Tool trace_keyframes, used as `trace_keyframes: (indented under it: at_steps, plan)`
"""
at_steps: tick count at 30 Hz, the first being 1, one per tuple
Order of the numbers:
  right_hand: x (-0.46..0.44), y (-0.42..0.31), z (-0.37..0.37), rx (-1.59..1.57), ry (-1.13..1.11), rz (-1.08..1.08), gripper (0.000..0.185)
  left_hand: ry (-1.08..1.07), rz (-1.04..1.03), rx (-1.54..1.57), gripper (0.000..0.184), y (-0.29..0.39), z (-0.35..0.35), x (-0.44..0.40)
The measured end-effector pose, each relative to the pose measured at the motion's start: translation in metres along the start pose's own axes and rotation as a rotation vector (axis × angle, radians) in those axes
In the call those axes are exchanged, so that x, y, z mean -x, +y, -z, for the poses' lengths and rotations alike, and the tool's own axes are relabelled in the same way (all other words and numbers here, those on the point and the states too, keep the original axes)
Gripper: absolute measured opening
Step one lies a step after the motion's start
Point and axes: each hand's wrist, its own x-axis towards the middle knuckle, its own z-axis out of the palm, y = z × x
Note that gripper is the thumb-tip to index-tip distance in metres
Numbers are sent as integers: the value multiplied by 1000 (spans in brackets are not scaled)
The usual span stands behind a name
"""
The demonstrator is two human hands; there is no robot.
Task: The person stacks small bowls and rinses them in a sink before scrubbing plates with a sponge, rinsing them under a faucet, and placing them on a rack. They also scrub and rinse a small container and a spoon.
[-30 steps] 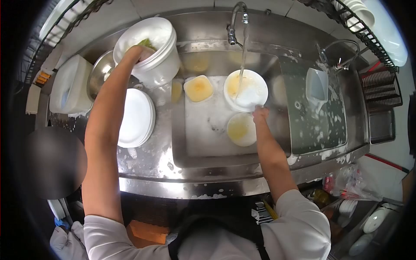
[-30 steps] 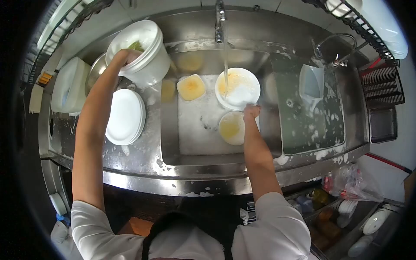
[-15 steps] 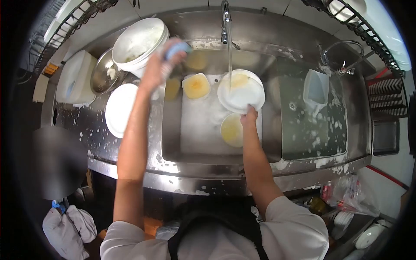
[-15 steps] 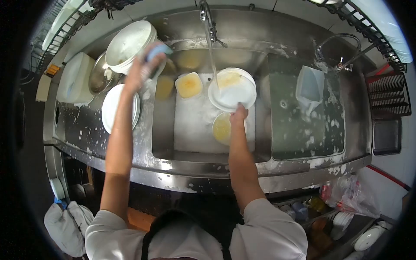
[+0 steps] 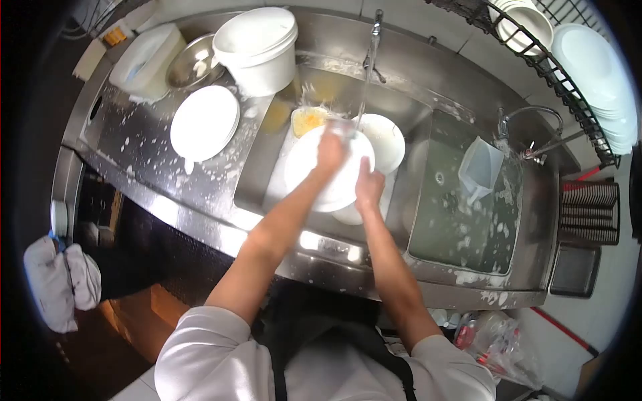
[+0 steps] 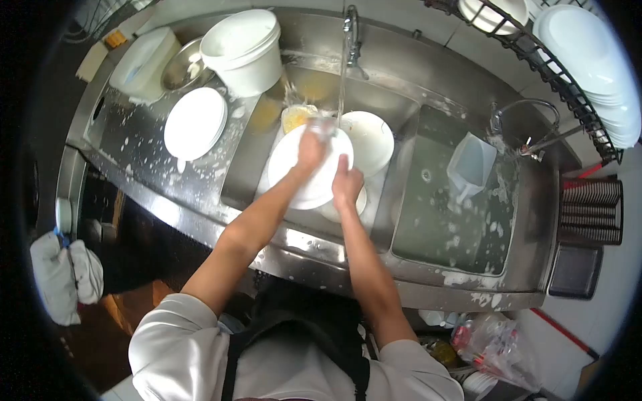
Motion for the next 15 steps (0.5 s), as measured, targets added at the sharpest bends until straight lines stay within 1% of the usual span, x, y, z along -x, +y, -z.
trace_keyframes:
  at_steps: [1, 2, 3, 4, 5, 6, 7, 8, 9, 11, 13, 14, 15]
  plan:
    - [-5, -8, 3, -17, 83, -29, 64, -179, 53, 12, 29, 7, -9, 6]
    - [-21, 6, 9, -183, 92, -66, 67, -252, -242, -42, 34, 12, -8, 30]
    - [-34, 18, 10, -356, 104, -108, 70, -152, -350, 52, 45, 15, 11, 64]
    - [-16, 4, 25, -404, 132, -60, 69, -113, -320, 0, 46, -7, 11, 84]
    - [-20, 6, 24, -417, 96, -47, 68, -71, -286, -48, 46, -17, 14, 93]
    - [-25, 14, 17, -436, 58, -44, 67, 17, -226, -106, 46, -22, 10, 85]
    - [-26, 30, 9, -444, 18, -53, 65, 96, -155, -159, 45, -12, 13, 75]
    - [-35, 44, -3, -207, 1, -62, 61, 189, -87, -213, 44, 2, 18, 64]
    - [-35, 31, -2, -237, -18, -60, 60, 146, -151, -111, 41, 24, 28, 54]
    - [-17, 11, 14, -257, -88, -68, 58, -84, -299, 45, 41, 2, -15, 57]
    - [-37, 46, 19, -761, -201, 52, 55, 22, -510, -57, 38, 2, 8, 106]
    - [-28, 41, 20, -901, -255, 77, 52, -135, -336, -109, 36, 2, 41, 117]
    - [-16, 38, 19, -1037, -306, 75, 50, -80, -232, -77, 37, -8, 44, 114]
